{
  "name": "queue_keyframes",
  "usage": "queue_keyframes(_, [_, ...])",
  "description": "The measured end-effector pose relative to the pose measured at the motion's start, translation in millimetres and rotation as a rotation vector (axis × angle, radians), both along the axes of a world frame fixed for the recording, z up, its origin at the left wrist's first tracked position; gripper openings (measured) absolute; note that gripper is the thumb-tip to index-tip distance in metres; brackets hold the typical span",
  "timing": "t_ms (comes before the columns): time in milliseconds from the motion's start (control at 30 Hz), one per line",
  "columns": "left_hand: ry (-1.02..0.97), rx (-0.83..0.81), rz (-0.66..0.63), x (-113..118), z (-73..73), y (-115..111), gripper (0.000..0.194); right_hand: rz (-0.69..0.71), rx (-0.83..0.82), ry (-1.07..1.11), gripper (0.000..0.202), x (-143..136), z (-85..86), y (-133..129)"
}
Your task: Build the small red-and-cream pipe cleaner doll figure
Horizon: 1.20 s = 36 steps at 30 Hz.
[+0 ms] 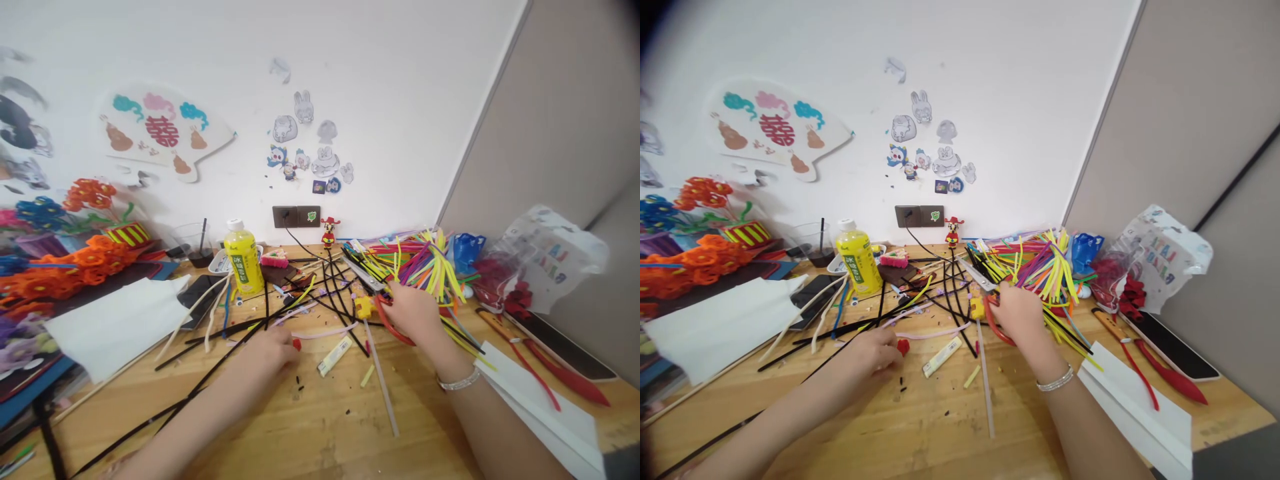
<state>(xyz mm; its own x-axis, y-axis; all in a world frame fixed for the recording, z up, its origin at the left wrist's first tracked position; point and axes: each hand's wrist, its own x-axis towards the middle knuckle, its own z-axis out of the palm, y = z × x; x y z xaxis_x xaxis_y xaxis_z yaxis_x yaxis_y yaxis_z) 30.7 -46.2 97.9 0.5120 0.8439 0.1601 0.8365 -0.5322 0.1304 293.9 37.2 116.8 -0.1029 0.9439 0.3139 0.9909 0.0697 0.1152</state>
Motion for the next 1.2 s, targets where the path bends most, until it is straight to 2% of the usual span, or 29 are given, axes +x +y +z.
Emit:
queue_keyframes(233, [0.176,-0.033,0.06,17.4,-3.0,-1.2,0.018,-0.197,-0.116,0.053,0.042,26.5,4.4,19.2])
queue_keyframes(433, [0.208,-0.125,0.087,19.4,0.6,-1.5,0.014,-0.241,-0.16,0.088,0.045,31.1,5.7,21.1])
queue_keyframes(667, [0.135,-0.012,0.059,1.5,9.7,-3.9,0.023,-0.27,-0.172,0.134,0.041,39.2,0.5,27.6])
queue_keyframes(833, [0.191,-0.047,0.055,8.8,7.4,-2.7,0.026,-0.297,-0.174,0.148,0.04,47.5,-4.7,34.0])
queue_keyframes(967, [0.226,-0.082,0.069,20.5,-1.2,-3.2,0.019,-0.301,-0.167,0.173,0.038,51.2,-5.8,35.6])
queue_keyframes(1100, [0.187,-0.122,0.089,25.6,-3.9,-4.3,0.022,-0.26,-0.133,0.221,0.038,52.6,-7.7,36.9])
queue_keyframes(1133, [0.173,-0.123,0.101,25.5,-3.3,-4.0,0.022,-0.234,-0.11,0.278,0.038,52.1,-9.1,38.0])
queue_keyframes(1200, [0.118,-0.121,0.139,23.8,-0.3,-2.6,0.02,-0.119,-0.056,0.545,0.035,48.7,-13.7,40.7])
